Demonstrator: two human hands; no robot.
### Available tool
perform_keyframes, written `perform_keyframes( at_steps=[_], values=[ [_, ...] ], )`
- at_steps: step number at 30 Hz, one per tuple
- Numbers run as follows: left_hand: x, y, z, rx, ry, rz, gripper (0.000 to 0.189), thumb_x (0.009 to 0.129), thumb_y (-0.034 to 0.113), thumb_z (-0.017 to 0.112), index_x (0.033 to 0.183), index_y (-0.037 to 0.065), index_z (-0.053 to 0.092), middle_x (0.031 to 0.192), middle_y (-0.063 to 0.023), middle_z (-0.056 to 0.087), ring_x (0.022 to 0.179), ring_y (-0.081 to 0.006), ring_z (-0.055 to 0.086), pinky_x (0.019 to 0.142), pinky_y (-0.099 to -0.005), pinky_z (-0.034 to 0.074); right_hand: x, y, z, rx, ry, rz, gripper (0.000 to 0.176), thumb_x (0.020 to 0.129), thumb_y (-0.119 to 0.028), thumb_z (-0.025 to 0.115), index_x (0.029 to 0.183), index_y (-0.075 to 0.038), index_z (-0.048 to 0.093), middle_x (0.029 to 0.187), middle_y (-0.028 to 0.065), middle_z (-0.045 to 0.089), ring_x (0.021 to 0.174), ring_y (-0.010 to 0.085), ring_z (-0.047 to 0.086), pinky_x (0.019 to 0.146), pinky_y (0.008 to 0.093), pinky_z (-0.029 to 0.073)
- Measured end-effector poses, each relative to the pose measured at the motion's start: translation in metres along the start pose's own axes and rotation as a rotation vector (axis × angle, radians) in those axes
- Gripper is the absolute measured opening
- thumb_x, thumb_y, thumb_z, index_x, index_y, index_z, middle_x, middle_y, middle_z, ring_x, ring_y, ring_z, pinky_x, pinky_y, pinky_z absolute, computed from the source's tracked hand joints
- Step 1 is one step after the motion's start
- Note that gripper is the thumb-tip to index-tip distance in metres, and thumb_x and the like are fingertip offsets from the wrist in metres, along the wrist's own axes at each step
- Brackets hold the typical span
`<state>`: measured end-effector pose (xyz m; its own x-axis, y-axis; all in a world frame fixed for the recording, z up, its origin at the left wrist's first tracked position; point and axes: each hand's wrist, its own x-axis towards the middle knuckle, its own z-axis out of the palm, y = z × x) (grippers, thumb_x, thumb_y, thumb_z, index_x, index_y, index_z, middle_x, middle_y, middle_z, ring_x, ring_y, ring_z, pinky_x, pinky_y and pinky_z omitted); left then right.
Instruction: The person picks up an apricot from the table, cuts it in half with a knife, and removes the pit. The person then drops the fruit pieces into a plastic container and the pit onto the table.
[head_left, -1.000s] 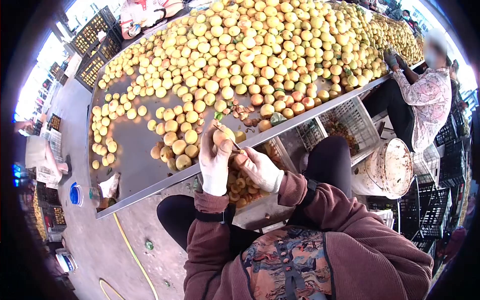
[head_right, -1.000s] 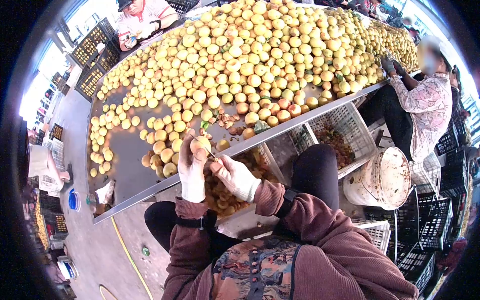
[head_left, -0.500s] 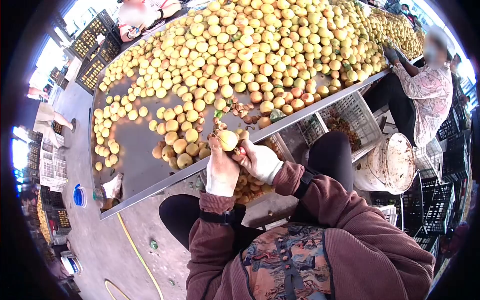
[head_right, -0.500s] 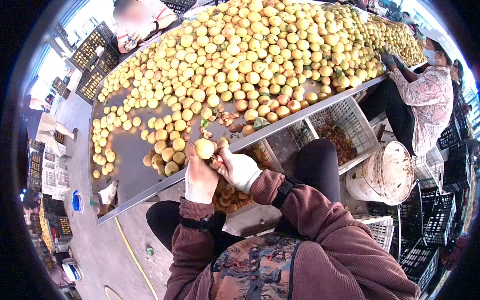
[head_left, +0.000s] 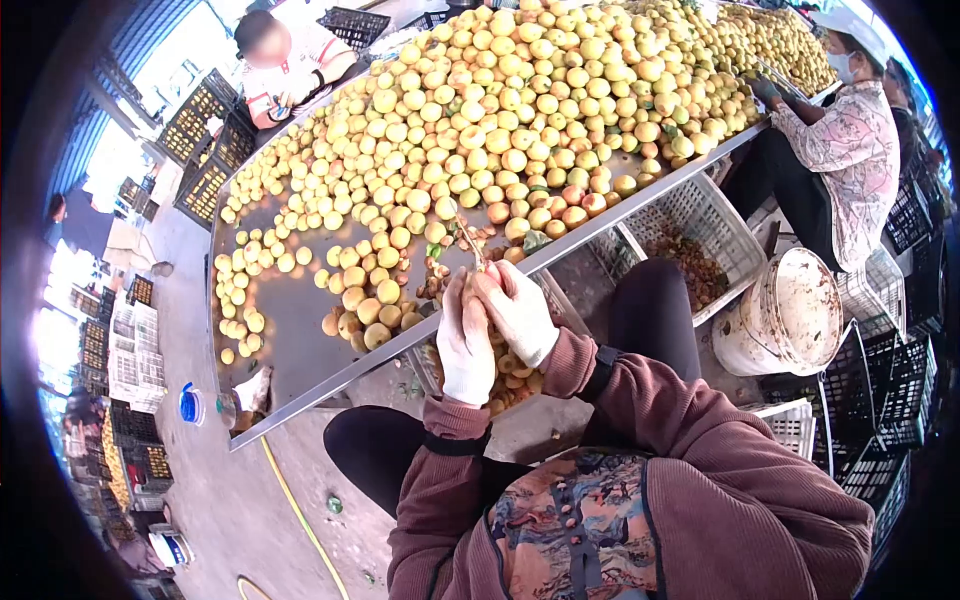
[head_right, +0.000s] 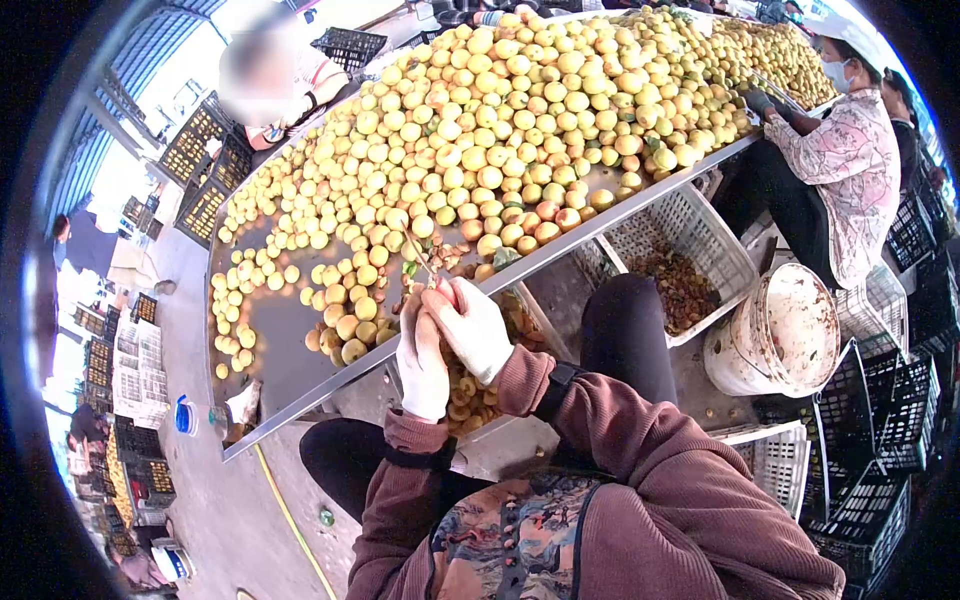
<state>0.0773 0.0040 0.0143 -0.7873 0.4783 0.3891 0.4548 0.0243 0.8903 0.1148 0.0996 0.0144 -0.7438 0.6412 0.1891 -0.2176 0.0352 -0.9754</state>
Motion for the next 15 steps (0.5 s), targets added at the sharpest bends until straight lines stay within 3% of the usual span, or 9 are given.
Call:
perform_keyframes(
  at_steps=[4,5,6,8,9,10,12,14,15],
  values=[
    [-0.005,0.014,0.005,0.077,-0.007,0.041,0.04,0.104,0.026,0.035,0.126,-0.004,0.049,0.122,-0.019,0.057,0.113,-0.0297,0.057,0.095,-0.0356,0.045,-0.013,-0.01,0.003,-0.017,0.062,0.02,0.033,0.091,-0.032,0.061,0.08,-0.003,0.052,0.071,0.0125,0.053,0.064,0.0218,0.053,0.063,0.0322,0.045],
    [-0.007,0.019,0.007,-0.142,-0.021,-0.106,0.039,0.104,0.027,0.033,0.121,-0.002,0.053,0.116,-0.0159,0.06,0.107,-0.0264,0.058,0.092,-0.0343,0.046,-0.014,-0.013,0.001,-0.088,0.061,-0.026,0.033,0.09,-0.033,0.062,0.079,-0.003,0.052,0.071,0.0134,0.054,0.062,0.0253,0.054,0.061,0.0335,0.046],
    [-0.01,0.026,0.007,-0.137,-0.025,-0.099,0.039,0.104,0.027,0.033,0.121,-0.002,0.053,0.116,-0.0159,0.06,0.107,-0.0264,0.058,0.092,-0.0343,0.046,-0.017,-0.015,-0.002,-0.082,0.067,-0.031,0.033,0.09,-0.033,0.062,0.079,-0.003,0.052,0.071,0.0134,0.054,0.062,0.0253,0.054,0.061,0.0335,0.046],
    [-0.02,0.037,0.008,-0.104,0.019,-0.224,0.039,0.104,0.028,0.033,0.118,0.0,0.056,0.111,-0.0108,0.061,0.103,-0.0216,0.058,0.091,-0.0329,0.046,-0.025,-0.027,-0.011,-0.248,0.015,-0.162,0.03,0.088,-0.031,0.063,0.077,-0.005,0.053,0.07,0.0148,0.055,0.062,0.032,0.057,0.059,0.0369,0.046],
    [-0.021,0.027,0.01,-0.25,0.035,-0.321,0.039,0.104,0.03,0.033,0.118,0.003,0.056,0.109,-0.0077,0.062,0.102,-0.0194,0.058,0.091,-0.0319,0.045,-0.028,-0.033,-0.016,-0.319,0.003,-0.255,0.027,0.086,-0.029,0.063,0.077,-0.006,0.053,0.069,0.0143,0.054,0.065,0.0335,0.059,0.059,0.0392,0.046],
    [-0.026,0.025,0.011,-0.191,0.026,-0.315,0.042,0.103,0.036,0.034,0.119,0.003,0.055,0.109,-0.0068,0.062,0.1,-0.0188,0.059,0.09,-0.0304,0.046,-0.029,-0.034,-0.022,-0.416,-0.029,-0.352,0.025,0.085,-0.028,0.063,0.077,-0.006,0.054,0.069,0.0147,0.054,0.067,0.0333,0.059,0.06,0.0401,0.047],
    [-0.03,0.02,0.018,-0.361,0.021,-0.415,0.043,0.103,0.037,0.035,0.119,0.003,0.055,0.109,-0.0068,0.062,0.099,-0.0191,0.059,0.089,-0.0306,0.047,-0.032,-0.035,-0.025,-0.565,-0.118,-0.722,0.025,0.084,-0.028,0.063,0.078,-0.006,0.054,0.07,0.0148,0.054,0.07,0.0341,0.06,0.061,0.0407,0.047],
    [-0.031,0.019,0.024,-0.7,0.02,-0.616,0.044,0.102,0.039,0.036,0.118,0.003,0.055,0.107,-0.0067,0.062,0.097,-0.0197,0.06,0.087,-0.031,0.048,-0.037,-0.035,-0.028,-0.586,-0.198,-0.747,0.025,0.083,-0.027,0.063,0.078,-0.005,0.053,0.074,0.0146,0.057,0.072,0.0352,0.059,0.063,0.0398,0.048],
    [-0.034,0.019,0.026,-0.872,0.023,-0.72,0.044,0.102,0.04,0.037,0.118,0.003,0.054,0.106,-0.0067,0.062,0.095,-0.02,0.061,0.086,-0.0313,0.049,-0.038,-0.032,-0.03,-0.446,-0.164,-0.509,0.024,0.084,-0.027,0.063,0.079,-0.005,0.054,0.075,0.0127,0.057,0.07,0.031,0.059,0.063,0.0378,0.048]
  ],
)
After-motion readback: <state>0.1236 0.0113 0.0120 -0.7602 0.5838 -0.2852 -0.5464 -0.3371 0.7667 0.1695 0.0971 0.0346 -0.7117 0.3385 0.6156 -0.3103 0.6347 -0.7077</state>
